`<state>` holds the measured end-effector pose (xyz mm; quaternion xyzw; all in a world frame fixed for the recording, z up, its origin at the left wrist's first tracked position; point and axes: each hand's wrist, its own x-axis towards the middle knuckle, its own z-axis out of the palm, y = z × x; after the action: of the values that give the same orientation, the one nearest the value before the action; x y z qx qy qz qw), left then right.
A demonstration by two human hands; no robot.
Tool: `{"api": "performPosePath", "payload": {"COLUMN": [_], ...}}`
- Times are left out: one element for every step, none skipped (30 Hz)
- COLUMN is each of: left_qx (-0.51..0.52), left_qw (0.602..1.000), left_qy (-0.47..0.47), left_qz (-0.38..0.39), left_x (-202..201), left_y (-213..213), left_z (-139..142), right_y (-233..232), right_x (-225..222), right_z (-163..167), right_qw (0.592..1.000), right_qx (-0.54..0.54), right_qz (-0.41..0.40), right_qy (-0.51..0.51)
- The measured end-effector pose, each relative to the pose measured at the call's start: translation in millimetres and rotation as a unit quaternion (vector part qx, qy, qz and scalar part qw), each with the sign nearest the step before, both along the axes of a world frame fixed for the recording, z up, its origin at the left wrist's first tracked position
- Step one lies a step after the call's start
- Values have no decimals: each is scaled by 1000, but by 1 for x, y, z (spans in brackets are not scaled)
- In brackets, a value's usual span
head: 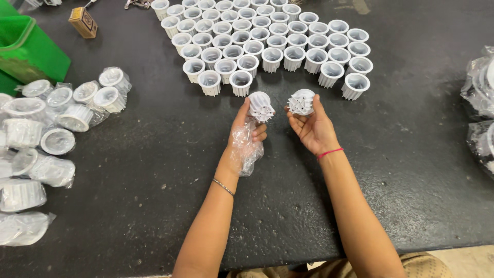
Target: The person picks white plastic cup-shaped components from a large grid arrangement on the workbench, pairs and presses two parts together, and slides each assembled part into a clear plastic bag, placing the bagged parts in a pile on the left side of the bench.
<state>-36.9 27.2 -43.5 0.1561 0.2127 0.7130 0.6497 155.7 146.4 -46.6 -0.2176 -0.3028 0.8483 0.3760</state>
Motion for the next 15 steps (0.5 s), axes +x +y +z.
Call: {"api": "performPosePath", "payload": {"left_qx": [-4,0,5,9,4,-1,-5,8,20,32,35,37,40,37,34], "left_qw": [1000,999,998,995,982,961,932,919,905,889,865,840,813,805,797], "left_qy": [0,27,55,82,150,215,278,314,350,385,428,468,508,522,537], "left_qz": [-1,16,34,51,112,172,231,236,241,246,259,270,281,279,276], "left_x": [0,1,3,4,7,11,14,16,18,19,20,22,23,25,26], "left_y": [1,1,1,2,5,9,12,10,8,5,4,2,1,-1,-3], "left_z": [-1,-3,-4,-5,-5,-4,-2,0,2,4,8,11,15,18,21], "right_y": [-2,-4,-7,-10,-12,-16,-20,-25,-30,-32,-33,-33,-33,-33,-31], "right_x": [0,-1,-2,-4,-6,-6,-4,-2,0,0,0,0,1,0,0], "right_z": [3,7,10,15,19,23,28,31,34,37,39,41,41,41,40], "right_qw": [1000,999,997,989,972,947,897,830,749,746,742,738,736,734,731], "right_qx": [4,9,14,83,152,219,293,361,422,423,425,426,447,468,488], "right_qz": [-13,-26,-39,-67,-96,-126,-159,-190,-217,-209,-201,-193,-197,-201,-205], "right_qy": [-20,-39,-58,-105,-152,-198,-291,-380,-462,-470,-478,-486,-467,-449,-430]}}
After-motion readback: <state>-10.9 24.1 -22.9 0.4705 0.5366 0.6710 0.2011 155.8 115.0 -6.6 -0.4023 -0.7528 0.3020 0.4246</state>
